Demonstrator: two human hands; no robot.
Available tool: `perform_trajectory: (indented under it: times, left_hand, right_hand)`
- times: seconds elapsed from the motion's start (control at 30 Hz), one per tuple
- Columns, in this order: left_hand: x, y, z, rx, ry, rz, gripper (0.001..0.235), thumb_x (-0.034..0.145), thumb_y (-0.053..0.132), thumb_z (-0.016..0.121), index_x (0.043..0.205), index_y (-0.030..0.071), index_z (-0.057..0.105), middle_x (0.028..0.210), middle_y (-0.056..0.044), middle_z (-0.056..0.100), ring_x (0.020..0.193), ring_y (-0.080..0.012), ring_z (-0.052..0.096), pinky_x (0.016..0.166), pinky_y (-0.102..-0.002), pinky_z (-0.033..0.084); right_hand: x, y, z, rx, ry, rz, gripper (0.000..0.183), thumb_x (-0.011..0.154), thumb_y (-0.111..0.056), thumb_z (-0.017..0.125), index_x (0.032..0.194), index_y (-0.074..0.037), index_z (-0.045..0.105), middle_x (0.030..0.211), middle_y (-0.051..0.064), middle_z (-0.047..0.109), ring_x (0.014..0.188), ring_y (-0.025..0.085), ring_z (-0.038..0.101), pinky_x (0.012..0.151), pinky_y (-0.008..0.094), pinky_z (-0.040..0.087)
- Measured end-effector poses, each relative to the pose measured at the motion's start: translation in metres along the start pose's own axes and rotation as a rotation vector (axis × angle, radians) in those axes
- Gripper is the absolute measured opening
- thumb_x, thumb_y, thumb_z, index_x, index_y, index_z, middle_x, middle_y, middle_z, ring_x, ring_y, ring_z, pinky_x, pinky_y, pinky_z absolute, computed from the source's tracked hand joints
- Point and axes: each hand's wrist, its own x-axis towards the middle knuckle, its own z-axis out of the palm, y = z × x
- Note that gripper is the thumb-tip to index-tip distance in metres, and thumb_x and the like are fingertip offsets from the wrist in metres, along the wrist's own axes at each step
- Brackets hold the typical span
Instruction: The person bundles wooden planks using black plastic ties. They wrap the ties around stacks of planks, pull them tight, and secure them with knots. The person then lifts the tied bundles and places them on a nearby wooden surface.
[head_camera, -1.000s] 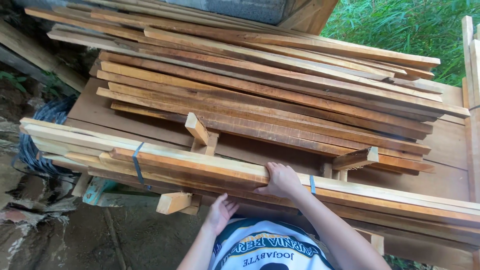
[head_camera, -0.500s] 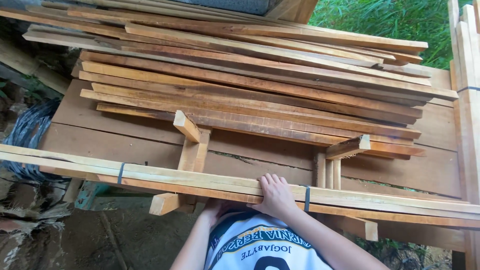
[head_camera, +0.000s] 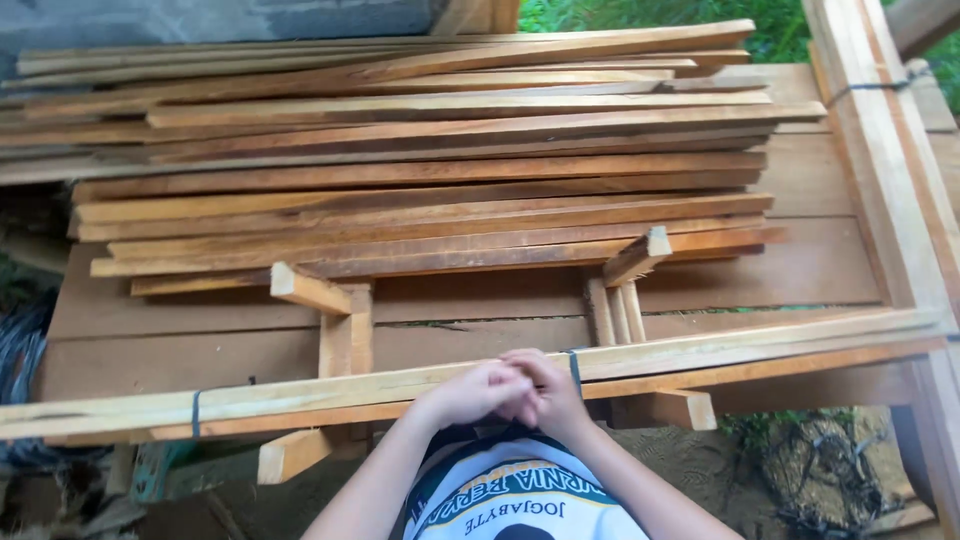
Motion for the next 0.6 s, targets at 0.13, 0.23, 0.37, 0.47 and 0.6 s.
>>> perform_trajectory:
  times: [0.13,0.23,0.37,0.47,0.6]
  left_hand:
    - [0.088,0.008,-0.002,0.248,0.178,0.096,0.035,0.099,0.032,0.058,0.116,0.005,0.072,0.097,-0.007,0.076,0.091,-0.0151,0.072,0.074,-0.027,0.057]
    - [0.148,0.001,0.002,0.504,0.234,-0.005,0.057,0.094,0.050,0.053,0.132,0.010,0.066,0.131,-0.011,0.071,0.119,-0.0265,0.069,0.098,-0.039,0.058]
    - [0.209,-0.017,0.019,0.578,0.012,-0.246,0.086,0.088,0.070,0.034,0.144,0.009,0.055,0.151,-0.012,0.052,0.137,-0.0293,0.051,0.114,-0.046,0.040]
    - [0.239,-0.031,0.029,0.615,-0.144,-0.380,0.096,0.084,0.078,0.025,0.154,0.015,0.046,0.162,-0.008,0.041,0.150,-0.0297,0.039,0.125,-0.050,0.027]
    - [0.223,0.003,0.043,0.647,-0.165,-0.419,0.096,0.094,0.083,0.031,0.158,0.012,0.041,0.164,-0.018,0.036,0.154,-0.0347,0.028,0.131,-0.048,0.016]
  right_hand:
    - [-0.060,0.014,-0.046,0.016,0.292,0.356,0.018,0.097,-0.013,0.060,0.096,-0.007,0.076,0.074,0.003,0.073,0.061,0.011,0.060,0.055,0.023,0.049]
    - [-0.089,0.030,-0.057,0.301,0.500,0.559,0.034,0.102,-0.018,0.056,0.077,0.000,0.072,0.069,0.011,0.071,0.067,0.019,0.068,0.071,0.032,0.058]
    - [-0.076,0.014,-0.053,0.697,0.685,1.020,0.076,0.096,-0.055,0.034,0.147,0.002,0.040,0.146,0.021,0.052,0.133,0.034,0.052,0.110,0.049,0.040]
    - [-0.052,0.004,-0.057,0.960,0.761,0.966,0.095,0.089,-0.069,0.026,0.161,-0.007,0.028,0.162,0.018,0.041,0.148,0.032,0.040,0.122,0.048,0.029]
    - [-0.012,-0.041,-0.081,1.206,0.914,0.974,0.104,0.092,-0.070,0.058,0.162,-0.005,0.017,0.168,0.025,0.016,0.156,0.043,0.016,0.128,0.053,0.009]
